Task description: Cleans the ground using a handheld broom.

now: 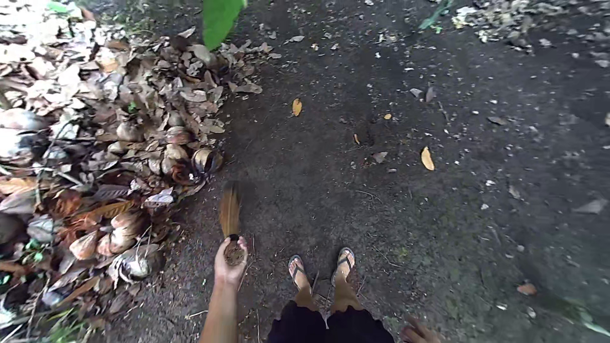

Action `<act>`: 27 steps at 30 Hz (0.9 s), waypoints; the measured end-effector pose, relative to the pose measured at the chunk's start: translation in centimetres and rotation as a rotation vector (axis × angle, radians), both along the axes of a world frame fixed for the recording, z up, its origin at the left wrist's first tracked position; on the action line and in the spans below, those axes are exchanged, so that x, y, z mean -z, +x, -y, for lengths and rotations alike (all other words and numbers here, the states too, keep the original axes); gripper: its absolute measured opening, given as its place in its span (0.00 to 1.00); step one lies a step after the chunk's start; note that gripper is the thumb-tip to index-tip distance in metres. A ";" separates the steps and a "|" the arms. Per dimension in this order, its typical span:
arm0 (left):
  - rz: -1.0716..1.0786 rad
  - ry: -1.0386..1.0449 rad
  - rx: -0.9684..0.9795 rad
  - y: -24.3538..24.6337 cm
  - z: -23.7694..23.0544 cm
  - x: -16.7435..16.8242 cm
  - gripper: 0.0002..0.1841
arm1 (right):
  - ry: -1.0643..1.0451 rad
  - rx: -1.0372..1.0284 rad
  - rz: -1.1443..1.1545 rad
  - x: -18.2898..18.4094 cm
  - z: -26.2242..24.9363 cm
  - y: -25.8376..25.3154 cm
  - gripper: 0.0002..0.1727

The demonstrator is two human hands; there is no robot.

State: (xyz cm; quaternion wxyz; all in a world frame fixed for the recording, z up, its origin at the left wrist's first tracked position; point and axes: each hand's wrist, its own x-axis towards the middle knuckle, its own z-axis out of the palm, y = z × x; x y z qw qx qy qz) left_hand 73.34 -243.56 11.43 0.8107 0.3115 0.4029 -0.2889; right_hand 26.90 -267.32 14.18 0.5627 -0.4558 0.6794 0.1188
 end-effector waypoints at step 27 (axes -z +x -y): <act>-0.160 -0.175 1.329 -18.4 42.1 0.2 0.31 | 0.050 0.317 -0.020 3.7 23.5 -5.9 0.29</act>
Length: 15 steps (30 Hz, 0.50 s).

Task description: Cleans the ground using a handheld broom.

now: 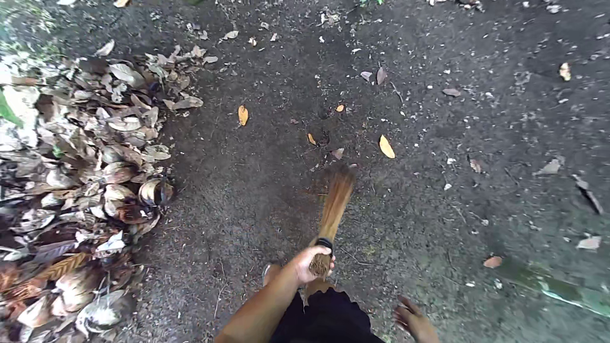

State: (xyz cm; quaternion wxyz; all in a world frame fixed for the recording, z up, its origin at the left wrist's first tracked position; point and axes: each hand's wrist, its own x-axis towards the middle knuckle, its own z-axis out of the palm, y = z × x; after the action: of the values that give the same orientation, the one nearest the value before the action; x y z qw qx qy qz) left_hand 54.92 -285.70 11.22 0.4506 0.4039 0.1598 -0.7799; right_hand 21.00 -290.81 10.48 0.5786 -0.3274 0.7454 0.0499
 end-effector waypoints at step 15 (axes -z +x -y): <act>0.484 0.327 -0.683 25.6 3.1 0.5 0.15 | 0.034 0.104 -0.033 -2.2 5.4 9.5 0.31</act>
State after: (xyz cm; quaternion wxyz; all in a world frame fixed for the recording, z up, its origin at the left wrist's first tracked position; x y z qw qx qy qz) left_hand 80.54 -288.81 10.70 0.6367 0.5650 0.2951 -0.4339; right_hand 30.53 -296.20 12.64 0.5736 -0.2776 0.7697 0.0378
